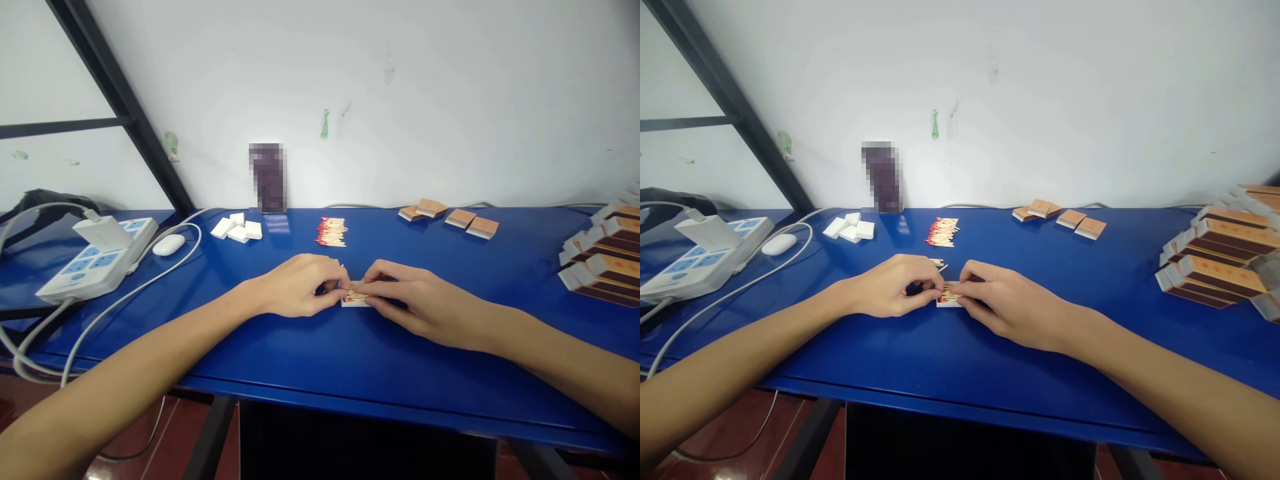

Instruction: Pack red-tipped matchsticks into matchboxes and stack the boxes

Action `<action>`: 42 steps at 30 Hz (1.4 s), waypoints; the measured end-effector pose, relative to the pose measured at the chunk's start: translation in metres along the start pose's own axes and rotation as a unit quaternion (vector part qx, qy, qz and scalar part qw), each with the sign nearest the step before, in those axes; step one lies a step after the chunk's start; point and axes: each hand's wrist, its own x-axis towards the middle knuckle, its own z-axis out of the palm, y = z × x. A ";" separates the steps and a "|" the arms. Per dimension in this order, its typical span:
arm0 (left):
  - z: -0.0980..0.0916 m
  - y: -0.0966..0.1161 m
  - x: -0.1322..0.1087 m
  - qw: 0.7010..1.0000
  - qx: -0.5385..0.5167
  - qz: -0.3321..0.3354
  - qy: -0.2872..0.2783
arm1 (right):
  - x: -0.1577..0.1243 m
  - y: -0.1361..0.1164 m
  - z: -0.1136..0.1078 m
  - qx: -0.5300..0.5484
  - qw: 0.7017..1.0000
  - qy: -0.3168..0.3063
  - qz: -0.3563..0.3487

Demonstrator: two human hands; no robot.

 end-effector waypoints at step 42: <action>0.002 -0.004 -0.001 0.995 0.077 0.059 -0.015 | 0.001 0.008 -0.008 0.093 0.985 -0.030 0.144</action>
